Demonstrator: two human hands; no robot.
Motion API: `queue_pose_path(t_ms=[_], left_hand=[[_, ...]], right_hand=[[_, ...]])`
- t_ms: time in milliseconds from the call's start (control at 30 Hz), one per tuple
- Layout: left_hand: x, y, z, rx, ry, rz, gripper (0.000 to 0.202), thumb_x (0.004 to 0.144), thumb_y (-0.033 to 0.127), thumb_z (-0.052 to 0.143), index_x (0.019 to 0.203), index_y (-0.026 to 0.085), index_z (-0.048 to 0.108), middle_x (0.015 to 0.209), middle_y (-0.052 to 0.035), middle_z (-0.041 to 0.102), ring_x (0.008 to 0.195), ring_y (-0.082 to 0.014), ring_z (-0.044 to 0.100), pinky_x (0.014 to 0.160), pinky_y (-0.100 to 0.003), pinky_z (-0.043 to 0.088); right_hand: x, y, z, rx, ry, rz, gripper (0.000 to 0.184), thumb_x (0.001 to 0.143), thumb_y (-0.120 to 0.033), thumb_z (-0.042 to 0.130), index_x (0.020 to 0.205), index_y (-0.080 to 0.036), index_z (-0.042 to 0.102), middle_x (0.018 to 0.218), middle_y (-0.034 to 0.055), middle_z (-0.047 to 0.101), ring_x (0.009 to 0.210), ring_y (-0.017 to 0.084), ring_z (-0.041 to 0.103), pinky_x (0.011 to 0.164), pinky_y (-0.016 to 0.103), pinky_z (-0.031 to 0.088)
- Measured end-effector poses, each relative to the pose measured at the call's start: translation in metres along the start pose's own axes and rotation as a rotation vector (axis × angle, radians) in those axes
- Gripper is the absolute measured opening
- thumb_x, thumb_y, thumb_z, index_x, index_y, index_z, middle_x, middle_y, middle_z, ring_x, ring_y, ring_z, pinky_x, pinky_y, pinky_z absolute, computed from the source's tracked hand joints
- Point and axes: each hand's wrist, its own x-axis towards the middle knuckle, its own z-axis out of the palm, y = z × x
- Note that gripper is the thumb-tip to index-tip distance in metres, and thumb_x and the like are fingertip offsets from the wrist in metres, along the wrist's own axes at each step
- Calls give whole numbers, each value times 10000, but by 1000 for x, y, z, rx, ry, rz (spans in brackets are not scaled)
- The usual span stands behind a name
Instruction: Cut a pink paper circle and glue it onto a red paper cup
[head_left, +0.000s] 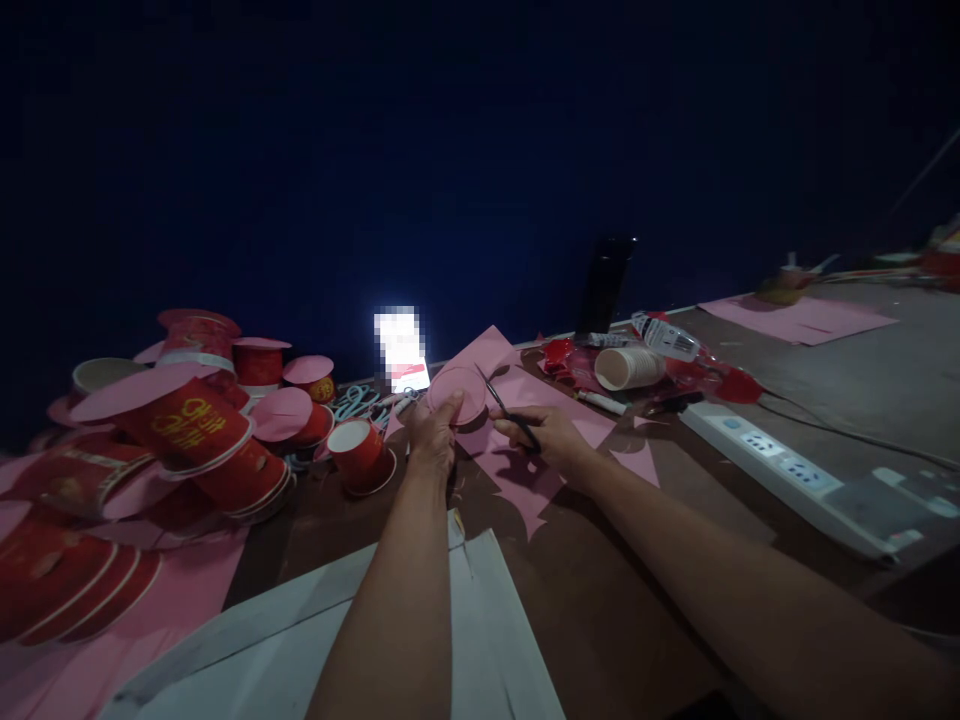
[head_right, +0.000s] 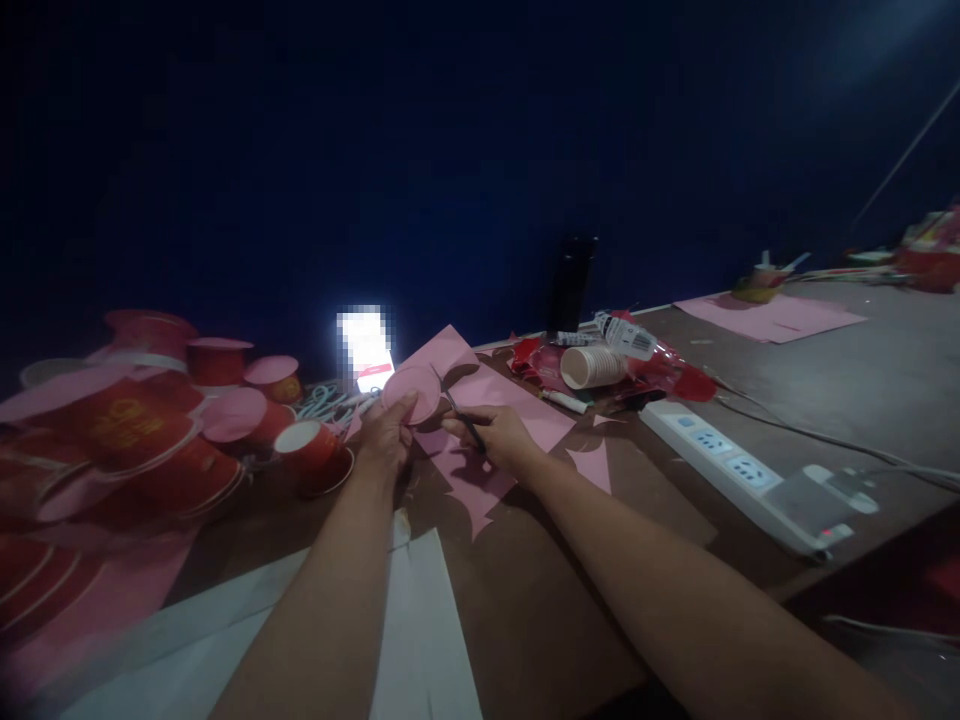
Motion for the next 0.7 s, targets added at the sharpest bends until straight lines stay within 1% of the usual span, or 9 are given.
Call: queue_pose_path(t_ms=[300,433,600,700], left_hand=[[-1,2,1,-6,9,7,454,527,186,791,946,119,629,806,-62,683,794,-195,655,817,-371,501],[-1,1,0,4,23,14,414,539,191,782,916,117,629,808,-63,682,779,-184,651,814,-365,501],[0,2,0,-9,33,35,382,533,178,778,882,120,631,815,-63,678,796,-188,649,812,-360,499],[1,2,0,-16,38,39,376,518,172,783,857,117,631,800,-59,675,793,-189,646,792,-352,505]], right_hand=[[2,4,0,-18,11,-15,492,651,-455,712,1029,-140,694,573,-9,539,480,74,459,351,159,333],[1,2,0,-19,11,-25,495,632,-445,729,1015,-133,700,602,-2,555,492,70,458,373,166,358],[4,7,-1,-14,-7,-24,523,632,-445,728,1043,-122,689,581,-8,537,455,59,420,352,167,323],[7,10,-2,-22,-1,-37,527,629,-441,733,1046,-121,690,600,2,552,462,60,432,364,168,319]])
